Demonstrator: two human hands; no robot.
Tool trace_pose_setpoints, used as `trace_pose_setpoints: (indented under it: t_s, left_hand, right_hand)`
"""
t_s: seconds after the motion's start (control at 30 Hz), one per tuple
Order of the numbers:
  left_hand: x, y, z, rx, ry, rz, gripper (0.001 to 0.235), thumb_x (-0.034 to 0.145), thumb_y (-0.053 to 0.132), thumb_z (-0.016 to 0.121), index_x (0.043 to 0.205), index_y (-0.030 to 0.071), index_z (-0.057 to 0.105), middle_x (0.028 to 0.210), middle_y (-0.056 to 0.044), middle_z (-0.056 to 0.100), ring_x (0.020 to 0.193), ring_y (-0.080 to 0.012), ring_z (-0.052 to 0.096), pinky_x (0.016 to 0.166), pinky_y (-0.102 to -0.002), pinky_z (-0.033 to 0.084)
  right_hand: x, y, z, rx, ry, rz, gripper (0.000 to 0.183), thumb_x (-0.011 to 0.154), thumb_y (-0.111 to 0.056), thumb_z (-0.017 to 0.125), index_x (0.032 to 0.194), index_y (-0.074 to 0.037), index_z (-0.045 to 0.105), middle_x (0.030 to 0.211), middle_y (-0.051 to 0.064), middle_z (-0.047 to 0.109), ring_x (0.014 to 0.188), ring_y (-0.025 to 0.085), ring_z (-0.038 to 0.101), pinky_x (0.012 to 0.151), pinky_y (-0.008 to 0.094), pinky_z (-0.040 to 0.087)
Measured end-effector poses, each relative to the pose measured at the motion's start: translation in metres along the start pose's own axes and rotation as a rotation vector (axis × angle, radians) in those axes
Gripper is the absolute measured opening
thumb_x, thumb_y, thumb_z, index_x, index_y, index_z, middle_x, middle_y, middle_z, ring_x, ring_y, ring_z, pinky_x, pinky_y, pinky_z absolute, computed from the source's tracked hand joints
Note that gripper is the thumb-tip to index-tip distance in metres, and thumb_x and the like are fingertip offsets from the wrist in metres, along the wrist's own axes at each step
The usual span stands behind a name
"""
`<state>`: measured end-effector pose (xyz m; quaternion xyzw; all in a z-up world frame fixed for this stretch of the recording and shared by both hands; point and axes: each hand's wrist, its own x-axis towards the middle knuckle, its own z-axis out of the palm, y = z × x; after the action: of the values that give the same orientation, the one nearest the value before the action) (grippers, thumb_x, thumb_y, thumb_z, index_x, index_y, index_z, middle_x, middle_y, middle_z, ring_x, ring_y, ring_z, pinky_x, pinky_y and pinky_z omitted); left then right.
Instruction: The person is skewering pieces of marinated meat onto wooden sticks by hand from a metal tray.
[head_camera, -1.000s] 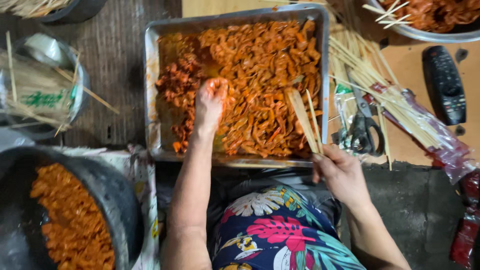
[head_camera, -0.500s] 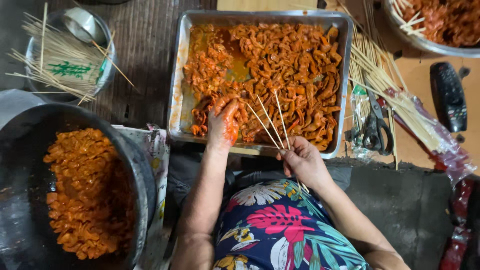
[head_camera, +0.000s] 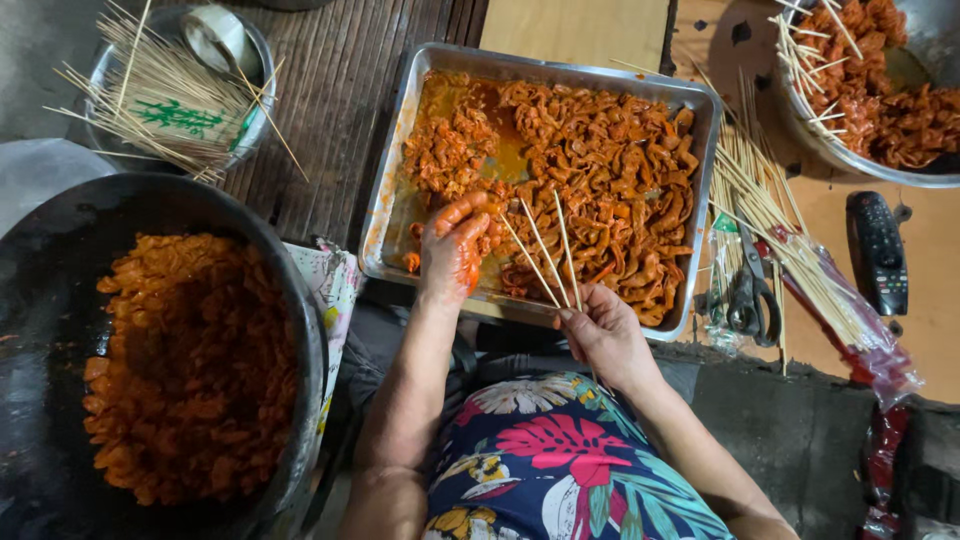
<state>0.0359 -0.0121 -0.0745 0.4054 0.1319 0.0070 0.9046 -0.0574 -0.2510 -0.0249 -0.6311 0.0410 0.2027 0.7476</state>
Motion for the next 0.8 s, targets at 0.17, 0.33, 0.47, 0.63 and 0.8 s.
trace_pose_setpoints:
  t_s: [0.17, 0.33, 0.47, 0.63, 0.8]
  left_hand:
    - [-0.015, 0.005, 0.008, 0.161, 0.010, 0.078, 0.020, 0.095, 0.000, 0.064, 0.114, -0.002, 0.067, 0.088, -0.013, 0.073, 0.069, -0.0175, 0.069, 0.059, -0.027, 0.054]
    - [-0.027, 0.018, 0.019, 0.202, 0.021, 0.102, 0.017, 0.095, 0.000, 0.063, 0.111, 0.001, 0.067, 0.085, -0.010, 0.074, 0.071, -0.0157, 0.070, 0.062, -0.026, 0.056]
    - [-0.029, 0.014, 0.019, 0.333, -0.039, 0.164, 0.013, 0.098, 0.001, 0.065, 0.110, 0.001, 0.069, 0.086, -0.009, 0.073, 0.070, -0.0127, 0.067, 0.061, -0.024, 0.052]
    - [-0.042, 0.008, 0.023, 0.615, -0.096, 0.112, 0.014, 0.098, 0.003, 0.065, 0.109, 0.000, 0.071, 0.088, -0.006, 0.075, 0.079, -0.0112, 0.070, 0.071, -0.023, 0.056]
    - [-0.031, 0.026, 0.019, 0.869, -0.257, 0.273, 0.021, 0.096, 0.005, 0.068, 0.117, 0.001, 0.068, 0.100, -0.009, 0.074, 0.087, -0.0158, 0.068, 0.076, -0.027, 0.056]
  right_hand:
    - [-0.001, 0.000, 0.006, 0.019, -0.033, 0.018, 0.002, 0.099, -0.003, 0.059, 0.098, -0.004, 0.060, 0.073, 0.001, 0.065, 0.044, 0.006, 0.045, 0.039, 0.023, 0.035]
    - [-0.002, -0.003, 0.008, 0.051, -0.024, 0.025, 0.005, 0.097, -0.002, 0.059, 0.101, -0.005, 0.060, 0.075, 0.001, 0.066, 0.044, 0.006, 0.045, 0.039, 0.023, 0.034]
    - [-0.002, 0.001, 0.006, 0.024, -0.014, 0.036, 0.002, 0.099, -0.002, 0.059, 0.099, -0.004, 0.059, 0.074, 0.002, 0.065, 0.045, 0.006, 0.045, 0.040, 0.023, 0.035]
    - [0.010, 0.012, 0.006, 0.106, -0.011, 0.034, 0.004, 0.098, 0.000, 0.058, 0.099, -0.004, 0.058, 0.073, 0.002, 0.064, 0.045, 0.006, 0.044, 0.040, 0.023, 0.035]
    - [0.022, 0.021, 0.000, 0.074, 0.030, 0.064, 0.005, 0.098, 0.000, 0.058, 0.099, -0.004, 0.058, 0.073, 0.002, 0.065, 0.046, 0.006, 0.045, 0.041, 0.023, 0.036]
